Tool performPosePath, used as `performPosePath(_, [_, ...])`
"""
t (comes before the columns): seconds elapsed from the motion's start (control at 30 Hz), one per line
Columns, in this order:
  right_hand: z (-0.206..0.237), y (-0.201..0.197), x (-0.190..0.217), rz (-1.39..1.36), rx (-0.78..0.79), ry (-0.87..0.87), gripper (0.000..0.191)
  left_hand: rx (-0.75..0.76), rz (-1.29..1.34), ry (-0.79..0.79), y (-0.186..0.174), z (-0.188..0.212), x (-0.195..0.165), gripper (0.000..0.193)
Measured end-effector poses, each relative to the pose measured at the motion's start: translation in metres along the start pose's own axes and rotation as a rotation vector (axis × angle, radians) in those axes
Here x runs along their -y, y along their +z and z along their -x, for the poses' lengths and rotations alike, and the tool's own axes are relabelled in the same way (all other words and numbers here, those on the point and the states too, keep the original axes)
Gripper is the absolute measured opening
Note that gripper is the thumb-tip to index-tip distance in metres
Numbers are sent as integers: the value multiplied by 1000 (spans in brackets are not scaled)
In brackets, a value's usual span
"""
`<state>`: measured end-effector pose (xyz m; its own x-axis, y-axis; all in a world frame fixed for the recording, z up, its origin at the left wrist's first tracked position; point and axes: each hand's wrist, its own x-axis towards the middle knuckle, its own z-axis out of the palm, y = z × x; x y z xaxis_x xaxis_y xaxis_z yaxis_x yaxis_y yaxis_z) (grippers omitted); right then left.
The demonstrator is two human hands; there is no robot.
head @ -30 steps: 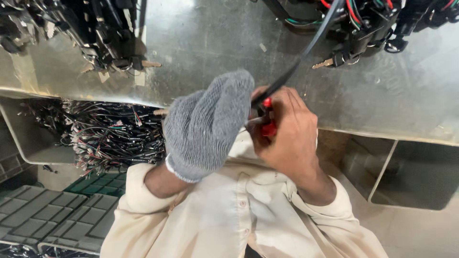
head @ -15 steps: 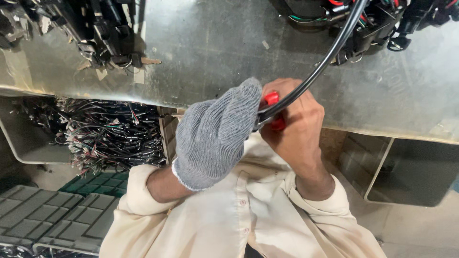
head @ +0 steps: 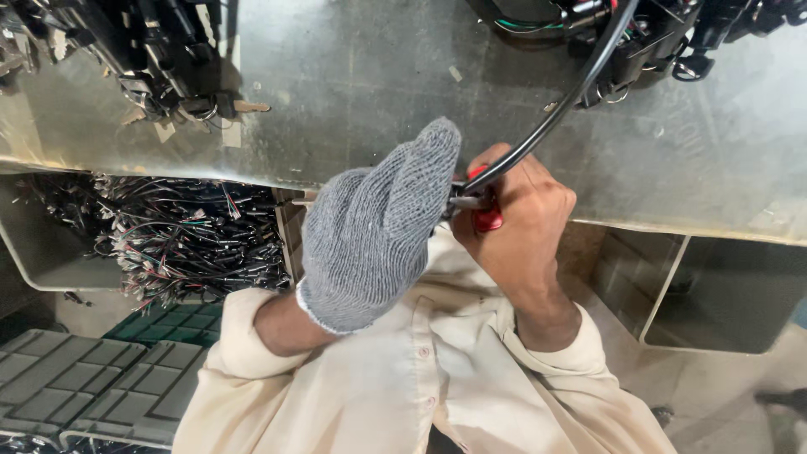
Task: The person strips the outer insulation from multiple black cables using red-handled pliers. They repeatedly pick up cables, cut the sheath, and place the processed cables on a metal table.
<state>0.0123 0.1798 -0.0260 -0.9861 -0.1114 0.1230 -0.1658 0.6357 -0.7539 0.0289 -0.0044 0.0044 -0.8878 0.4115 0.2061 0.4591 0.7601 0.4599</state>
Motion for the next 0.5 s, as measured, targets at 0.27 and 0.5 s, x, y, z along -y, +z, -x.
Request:
performPosePath(0.27, [-30, -1, 3, -166, -68, -417, 30, 189, 863, -71, -29, -9, -9, 72])
performPosePath(0.5, [-23, 8, -18, -352, 34, -382, 38, 406, 839, -202, -34, -11, -11, 74])
